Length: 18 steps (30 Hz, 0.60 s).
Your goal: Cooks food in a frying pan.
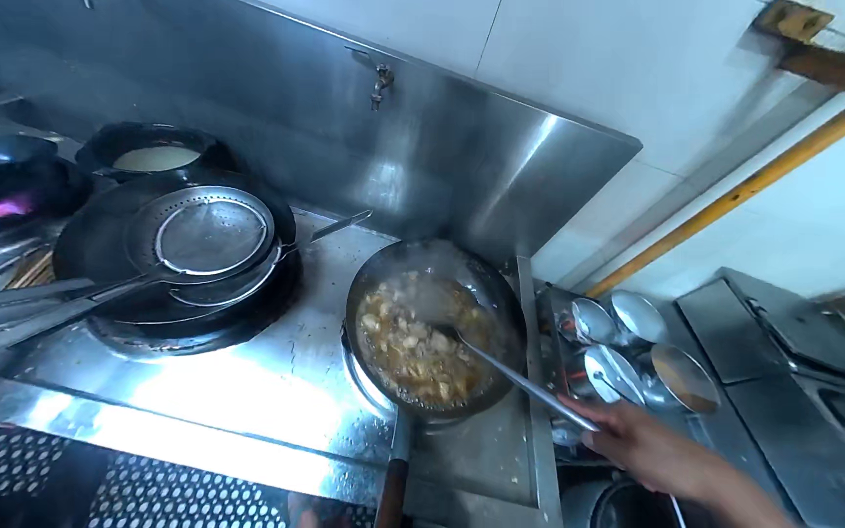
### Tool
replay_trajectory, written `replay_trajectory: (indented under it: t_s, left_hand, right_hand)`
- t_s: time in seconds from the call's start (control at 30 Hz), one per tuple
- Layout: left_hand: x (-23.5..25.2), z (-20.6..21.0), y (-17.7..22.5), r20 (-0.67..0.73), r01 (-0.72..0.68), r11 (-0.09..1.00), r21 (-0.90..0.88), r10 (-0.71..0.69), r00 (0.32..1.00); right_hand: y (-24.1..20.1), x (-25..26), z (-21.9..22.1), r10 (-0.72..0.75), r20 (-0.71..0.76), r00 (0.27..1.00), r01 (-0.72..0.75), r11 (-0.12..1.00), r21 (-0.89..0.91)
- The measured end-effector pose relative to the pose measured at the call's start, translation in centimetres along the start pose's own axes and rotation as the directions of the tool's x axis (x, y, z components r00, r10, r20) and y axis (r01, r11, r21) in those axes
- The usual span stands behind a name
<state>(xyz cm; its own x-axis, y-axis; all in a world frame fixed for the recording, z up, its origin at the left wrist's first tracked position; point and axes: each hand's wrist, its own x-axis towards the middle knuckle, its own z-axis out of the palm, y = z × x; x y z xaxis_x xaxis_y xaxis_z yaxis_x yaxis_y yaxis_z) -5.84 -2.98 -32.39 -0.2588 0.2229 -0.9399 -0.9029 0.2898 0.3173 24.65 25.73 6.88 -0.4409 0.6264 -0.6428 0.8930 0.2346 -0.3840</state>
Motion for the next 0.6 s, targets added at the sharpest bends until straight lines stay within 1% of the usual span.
replay_trajectory:
  t_s: [0.07,0.17,0.27,0.33,0.4,0.47,0.53,0.6]
  left_hand:
    - [0.3,1.3,-0.1,0.022,-0.018,0.991,-0.136,0.021,1.000]
    - [0.4,2.4,-0.1,0.023,-0.038,0.975,-0.220,0.044,0.999]
    - [1.4,2.0,-0.6,0.039,-0.040,0.957,-0.288,0.053,0.998]
    - [1.7,1.6,-0.6,0.026,-0.046,0.937,-0.346,0.059,0.998]
    - [2.1,1.2,-0.4,0.010,-0.062,0.925,-0.376,0.071,0.997]
    - [2.2,0.6,0.2,-0.006,-0.074,0.934,-0.349,0.077,0.997]
    - [2.0,-0.2,0.8,-0.017,-0.067,0.949,-0.308,0.065,0.998]
    - [1.4,-0.8,1.0,-0.020,-0.068,0.949,-0.308,0.065,0.998]
  right_hand:
    - [-0.5,-2.6,-0.7,-0.033,-0.072,0.997,0.023,0.990,-0.136]
    - [-0.9,-5.9,-2.0,-0.065,-0.138,0.988,0.029,0.969,-0.245]
    - [-1.8,-8.5,-3.7,-0.065,-0.134,0.989,0.012,0.933,-0.360]
    - [-2.8,-9.7,-4.4,-0.024,-0.112,0.993,-0.031,0.886,-0.462]
    - [-3.6,-10.0,-4.6,0.028,-0.094,0.995,-0.077,0.818,-0.569]
    - [-4.5,-9.4,-4.2,0.081,-0.077,0.994,-0.112,0.753,-0.648]
    - [-5.2,-8.4,-3.2,0.118,-0.088,0.989,-0.146,0.712,-0.687]
    - [-5.1,-7.5,-2.3,0.133,-0.114,0.985,-0.175,0.695,-0.697]
